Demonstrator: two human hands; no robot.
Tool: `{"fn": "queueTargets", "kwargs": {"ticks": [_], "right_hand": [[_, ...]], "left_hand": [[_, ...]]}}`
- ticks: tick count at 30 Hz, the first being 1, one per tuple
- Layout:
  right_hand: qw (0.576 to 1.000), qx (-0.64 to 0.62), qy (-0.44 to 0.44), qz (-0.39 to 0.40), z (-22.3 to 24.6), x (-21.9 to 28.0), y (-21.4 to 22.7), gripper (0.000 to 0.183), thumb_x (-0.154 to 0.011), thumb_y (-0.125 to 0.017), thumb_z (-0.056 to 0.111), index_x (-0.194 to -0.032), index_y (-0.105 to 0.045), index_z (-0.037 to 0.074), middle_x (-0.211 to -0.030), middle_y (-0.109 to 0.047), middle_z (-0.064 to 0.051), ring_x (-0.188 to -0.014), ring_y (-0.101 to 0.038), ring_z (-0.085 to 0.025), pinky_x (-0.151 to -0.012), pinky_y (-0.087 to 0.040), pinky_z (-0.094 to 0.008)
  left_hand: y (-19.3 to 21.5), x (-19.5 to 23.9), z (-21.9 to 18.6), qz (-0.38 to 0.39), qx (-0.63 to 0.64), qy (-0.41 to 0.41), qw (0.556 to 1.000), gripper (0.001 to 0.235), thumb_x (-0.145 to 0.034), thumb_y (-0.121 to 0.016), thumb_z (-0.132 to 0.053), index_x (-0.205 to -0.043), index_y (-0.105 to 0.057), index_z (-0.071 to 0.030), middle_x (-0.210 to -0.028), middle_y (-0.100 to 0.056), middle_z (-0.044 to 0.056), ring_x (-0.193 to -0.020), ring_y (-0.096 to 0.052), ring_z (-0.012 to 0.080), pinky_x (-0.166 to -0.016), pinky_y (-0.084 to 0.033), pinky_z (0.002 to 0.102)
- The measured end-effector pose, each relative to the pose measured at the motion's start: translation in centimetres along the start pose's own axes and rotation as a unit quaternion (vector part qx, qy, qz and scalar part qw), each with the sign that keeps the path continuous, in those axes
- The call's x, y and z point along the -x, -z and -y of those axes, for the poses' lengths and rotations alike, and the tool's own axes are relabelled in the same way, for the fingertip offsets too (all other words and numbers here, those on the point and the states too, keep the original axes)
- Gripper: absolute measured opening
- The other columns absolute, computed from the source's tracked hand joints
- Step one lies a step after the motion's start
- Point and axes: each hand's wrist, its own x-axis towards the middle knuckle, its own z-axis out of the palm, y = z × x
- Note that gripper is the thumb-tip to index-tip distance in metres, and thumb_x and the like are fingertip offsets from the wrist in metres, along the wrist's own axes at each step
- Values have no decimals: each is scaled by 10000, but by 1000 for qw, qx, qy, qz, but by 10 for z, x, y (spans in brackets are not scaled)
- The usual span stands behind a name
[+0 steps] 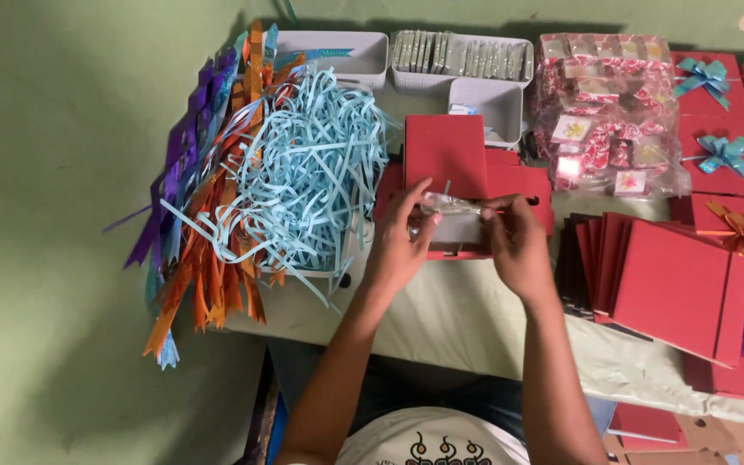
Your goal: Assembling a red cardboard gift box, filling it with shredded paper and a small item, and tying a decorative ribbon.
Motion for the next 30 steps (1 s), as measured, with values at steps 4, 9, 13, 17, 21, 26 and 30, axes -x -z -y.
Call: {"fn": "queueTargets", "kwargs": {"ticks": [4,9,13,17,21,26,30], "right_hand": [[996,80,38,-23,37,11,-13,249,-996,-687,66,-1227,-623,-1,-1148,-697,-214,-1092,-689,-416,-848,-593,-560],[953,286,91,33,39,24,-16,461,-899,-770,264,-1317,-642,119,-1351,-582,-125,-1372,-438,-454,-912,-477,-709],[948,298,71,82,38,26,-17,735,-810,-824,431,-1438,-559,157,-1488,-485,-98,-1459,-343,-408,-1029,-411,-689],[948,292,80,102,33,27,-20,911,-695,-912,277,-1492,-498,124,-1503,-422,-160,-1461,-337,-437,-1128,-386,-632],[946,299,98,76,17,31,-24,807,-721,-892,254,-1435,-565,70,-1472,-437,-181,-1441,-386,-440,-1142,-422,-578],[936,327,118,66,12,30,-28,830,-736,-871,396,-1445,-574,85,-1501,-419,-186,-1460,-380,-422,-1187,-383,-519],[929,341,131,64,12,28,-33,814,-767,-850,412,-1443,-574,51,-1511,-403,-209,-1444,-389,-444,-1193,-375,-523]], "left_hand": [[-5,1,18,5,-113,-33,993,310,-976,-661,-178,-1285,-684,-190,-1137,-626,38,-1043,-692,244,-869,-586,332],[-13,8,24,44,-223,-56,972,316,-915,-691,-222,-1224,-691,-155,-1317,-518,84,-1127,-627,274,-920,-520,433],[-13,13,12,35,-248,-60,966,298,-905,-696,-207,-1180,-704,-92,-1323,-523,132,-1224,-553,338,-1003,-459,482],[-12,16,13,50,-284,-47,956,255,-916,-701,-246,-1139,-694,-121,-1281,-492,82,-1246,-463,320,-1036,-401,485],[-10,19,24,64,-328,-67,940,303,-889,-713,-291,-1174,-699,-191,-1145,-508,24,-1186,-482,283,-986,-393,465],[-7,14,16,73,-343,-61,934,282,-925,-665,-266,-1194,-678,-185,-1139,-578,24,-1203,-527,263,-943,-417,485],[-5,12,13,74,-373,-66,923,301,-943,-649,-277,-1221,-671,-164,-1182,-610,27,-1274,-502,249,-960,-406,477]]}}
